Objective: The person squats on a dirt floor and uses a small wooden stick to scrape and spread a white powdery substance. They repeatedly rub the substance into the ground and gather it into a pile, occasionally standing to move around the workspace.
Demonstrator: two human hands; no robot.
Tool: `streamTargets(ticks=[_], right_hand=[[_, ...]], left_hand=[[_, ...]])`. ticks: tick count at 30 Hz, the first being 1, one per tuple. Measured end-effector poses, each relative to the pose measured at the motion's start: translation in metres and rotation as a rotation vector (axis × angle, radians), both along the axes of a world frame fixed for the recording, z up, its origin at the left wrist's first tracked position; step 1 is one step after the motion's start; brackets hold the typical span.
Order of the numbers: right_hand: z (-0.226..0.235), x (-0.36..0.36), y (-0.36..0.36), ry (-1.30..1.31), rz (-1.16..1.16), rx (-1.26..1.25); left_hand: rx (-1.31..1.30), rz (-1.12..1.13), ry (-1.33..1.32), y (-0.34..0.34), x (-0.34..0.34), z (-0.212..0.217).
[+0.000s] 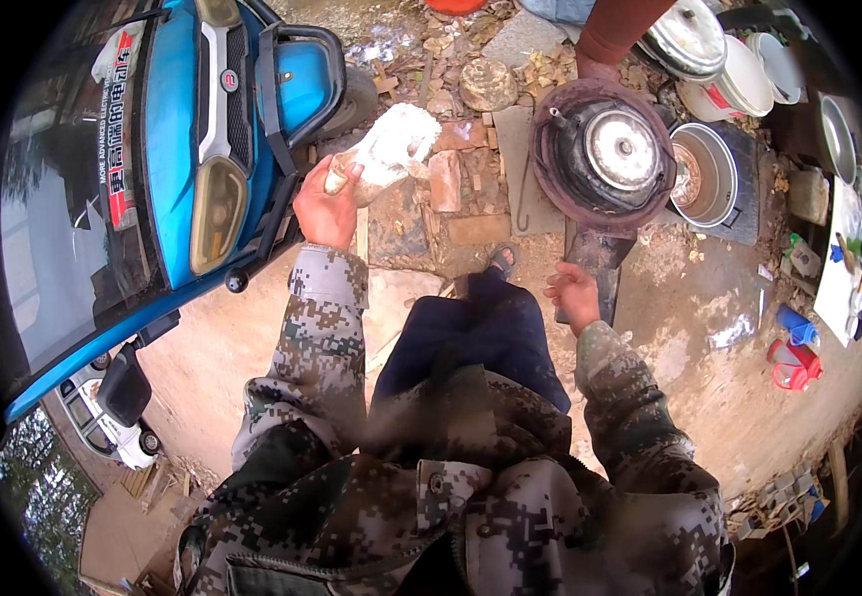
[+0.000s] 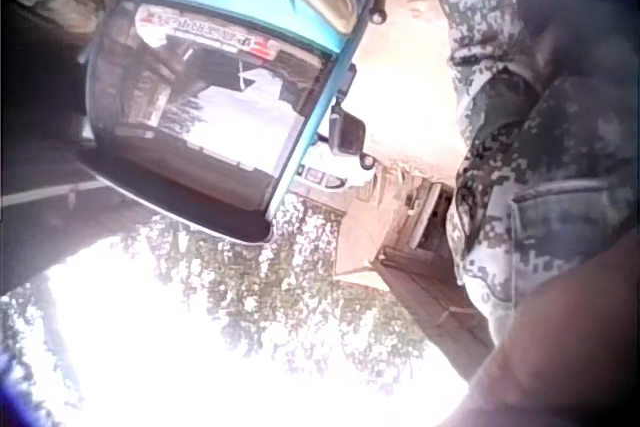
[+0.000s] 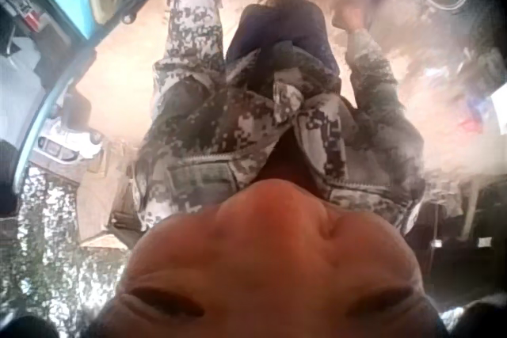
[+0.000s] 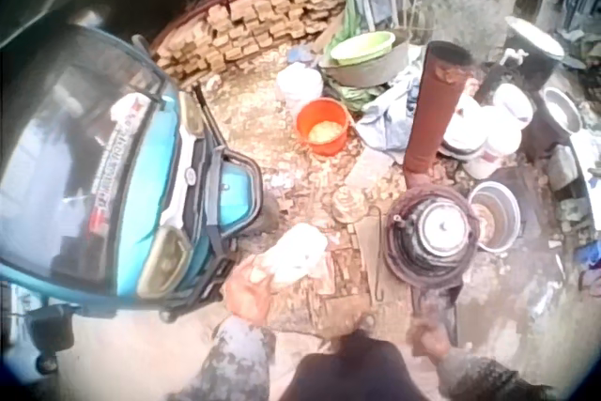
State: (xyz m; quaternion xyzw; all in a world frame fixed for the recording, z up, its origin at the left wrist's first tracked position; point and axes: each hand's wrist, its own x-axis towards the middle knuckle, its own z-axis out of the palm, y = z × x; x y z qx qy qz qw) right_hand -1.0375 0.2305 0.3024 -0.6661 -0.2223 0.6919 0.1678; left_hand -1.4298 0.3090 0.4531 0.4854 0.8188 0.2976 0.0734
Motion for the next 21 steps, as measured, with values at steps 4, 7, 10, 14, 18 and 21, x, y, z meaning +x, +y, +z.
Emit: streamTargets(ticks=[4, 7, 10, 14, 18, 21], right_hand=[[-0.085, 0.102, -0.135, -0.281, -0.016, -0.071], [-0.182, 0.230, -0.285, -0.451, 0.418, 0.006], [-0.211, 0.282, -0.399, -0.791, 1.289, 0.751], [-0.227, 0.243, -0.450, -0.663, 0.801, -0.032], [-0.199, 0.211, -0.465, -0.539, 0.182, -0.021], [-0.183, 0.224, -0.485, -0.551, 0.119, 0.031]], left_hand=[[0.008, 0.015, -0.062, -0.059, -0.002, -0.034], [0.041, -0.001, -0.264, -0.091, 0.016, -0.054], [0.063, -0.051, -0.398, -0.133, 0.027, -0.071], [0.076, -0.044, -0.251, -0.220, 0.056, -0.089], [0.186, -0.066, -0.351, -0.315, 0.070, -0.117], [0.077, -0.015, -0.327, -0.367, 0.101, -0.108]])
